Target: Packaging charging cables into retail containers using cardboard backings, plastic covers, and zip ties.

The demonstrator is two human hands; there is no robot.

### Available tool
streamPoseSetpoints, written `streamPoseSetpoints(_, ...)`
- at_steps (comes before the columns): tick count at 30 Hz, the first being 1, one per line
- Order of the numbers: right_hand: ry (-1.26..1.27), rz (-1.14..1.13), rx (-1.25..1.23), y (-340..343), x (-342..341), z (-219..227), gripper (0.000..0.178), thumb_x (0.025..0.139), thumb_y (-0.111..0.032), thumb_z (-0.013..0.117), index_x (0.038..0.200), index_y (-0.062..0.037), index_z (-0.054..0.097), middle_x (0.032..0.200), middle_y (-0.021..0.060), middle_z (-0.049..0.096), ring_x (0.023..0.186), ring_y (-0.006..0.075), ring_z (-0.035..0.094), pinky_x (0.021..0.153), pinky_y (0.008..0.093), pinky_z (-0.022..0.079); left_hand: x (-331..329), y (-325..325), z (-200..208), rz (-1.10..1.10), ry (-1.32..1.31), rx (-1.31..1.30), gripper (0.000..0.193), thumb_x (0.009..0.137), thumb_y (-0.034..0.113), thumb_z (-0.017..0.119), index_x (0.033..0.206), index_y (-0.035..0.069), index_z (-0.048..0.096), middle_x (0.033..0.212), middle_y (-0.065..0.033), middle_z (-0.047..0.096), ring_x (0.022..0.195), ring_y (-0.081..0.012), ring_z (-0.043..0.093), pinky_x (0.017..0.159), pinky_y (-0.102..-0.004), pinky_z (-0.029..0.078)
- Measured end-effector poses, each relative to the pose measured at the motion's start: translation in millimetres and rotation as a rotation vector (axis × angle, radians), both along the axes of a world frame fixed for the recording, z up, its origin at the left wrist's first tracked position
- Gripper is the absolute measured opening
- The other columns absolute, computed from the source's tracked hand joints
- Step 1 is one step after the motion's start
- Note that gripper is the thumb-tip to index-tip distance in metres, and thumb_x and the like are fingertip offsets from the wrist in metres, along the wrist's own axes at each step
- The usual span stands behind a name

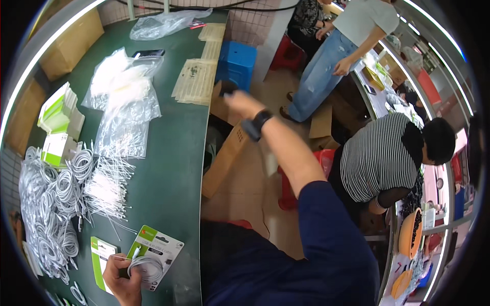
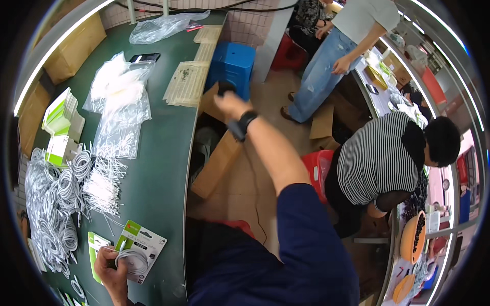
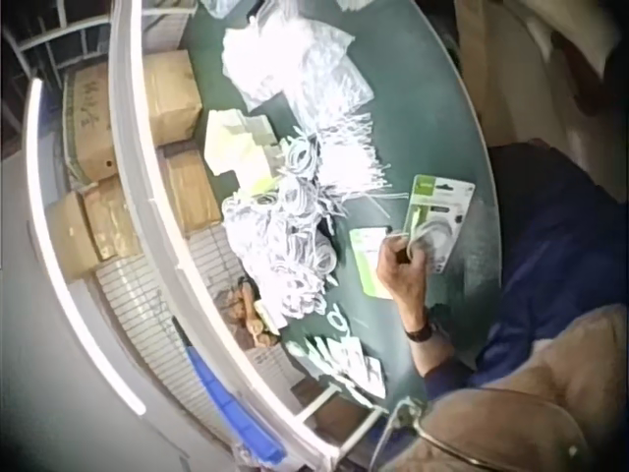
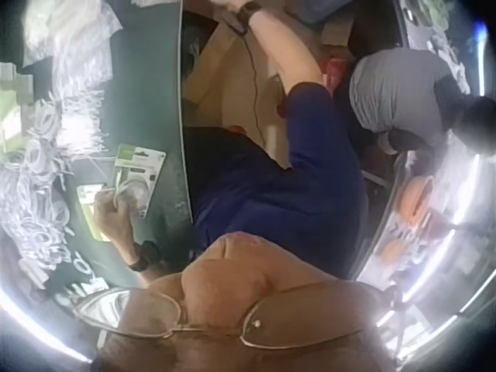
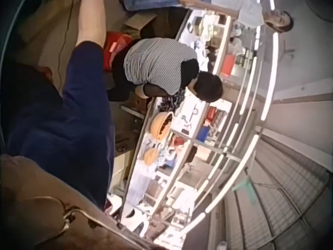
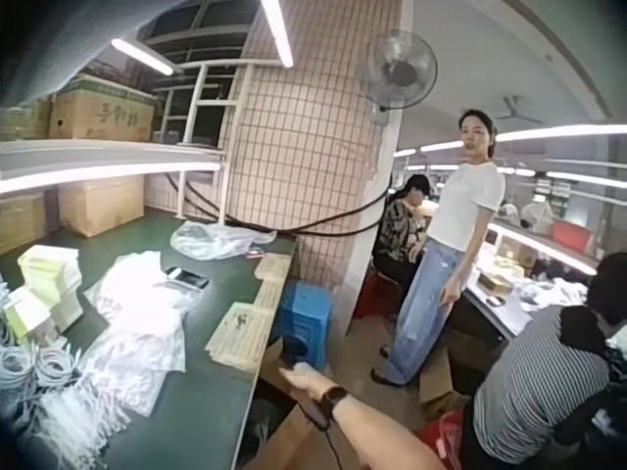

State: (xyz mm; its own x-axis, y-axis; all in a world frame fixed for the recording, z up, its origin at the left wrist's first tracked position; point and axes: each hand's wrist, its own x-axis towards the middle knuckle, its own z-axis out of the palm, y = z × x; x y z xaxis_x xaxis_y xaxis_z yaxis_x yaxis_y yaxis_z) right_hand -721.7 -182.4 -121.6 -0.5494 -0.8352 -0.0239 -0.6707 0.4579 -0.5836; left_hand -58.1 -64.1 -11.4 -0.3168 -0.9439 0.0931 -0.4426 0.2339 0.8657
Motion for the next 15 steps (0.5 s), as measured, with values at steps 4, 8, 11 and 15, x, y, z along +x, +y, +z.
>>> streamPoseSetpoints(4,-0.584,-0.01,-0.404,-3.1,131.2,10.3,0.036,0.105,-0.022,0.062,0.127,0.0054,0.061,0.102,0.0126,0.072,0.077,0.0161,0.07,0.063,0.0292,0.054,16.2,6.5,3.6,0.113,-0.029,-0.033,0.016,0.075,-0.012,0.063,0.083,0.0,0.055,0.092,-0.0068,0.059,0.089,-0.0152,0.058,0.084,-0.0255,0.046)
streamPoseSetpoints(8,-0.216,0.433,-0.835,29.6,181.6,163.0,0.024,0.105,-0.01,0.059,0.124,0.0043,0.063,0.102,0.0089,0.073,0.078,0.0112,0.069,0.066,0.0242,0.054,25.8,12.2,1.4,0.092,-0.014,0.028,0.016,0.077,-0.012,0.063,0.084,0.001,0.056,0.093,-0.0057,0.058,0.087,-0.0137,0.058,0.082,-0.0243,0.046)
streamPoseSetpoints(11,-0.184,0.578,-1.057,83.1,234.7,238.7,0.019,0.102,-0.006,0.061,0.119,0.0011,0.067,0.096,0.0067,0.074,0.077,0.0084,0.068,0.066,0.0243,0.054,14.2,6.5,-0.2,0.077,0.03,0.039,0.016,0.078,-0.012,0.063,0.085,0.001,0.056,0.093,-0.0051,0.058,0.085,-0.0131,0.058,0.081,-0.0237,0.046)
streamPoseSetpoints(15,-0.084,0.887,-1.004,131.6,304.5,204.6,0.017,0.095,-0.003,0.068,0.112,-0.0029,0.069,0.089,0.0085,0.071,0.071,0.0191,0.07,0.064,0.0304,0.055,11.5,8.8,-0.2,0.026,0.061,0.056,0.017,0.078,-0.012,0.063,0.087,0.001,0.057,0.094,-0.0047,0.058,0.084,-0.0126,0.058,0.081,-0.0235,0.046)
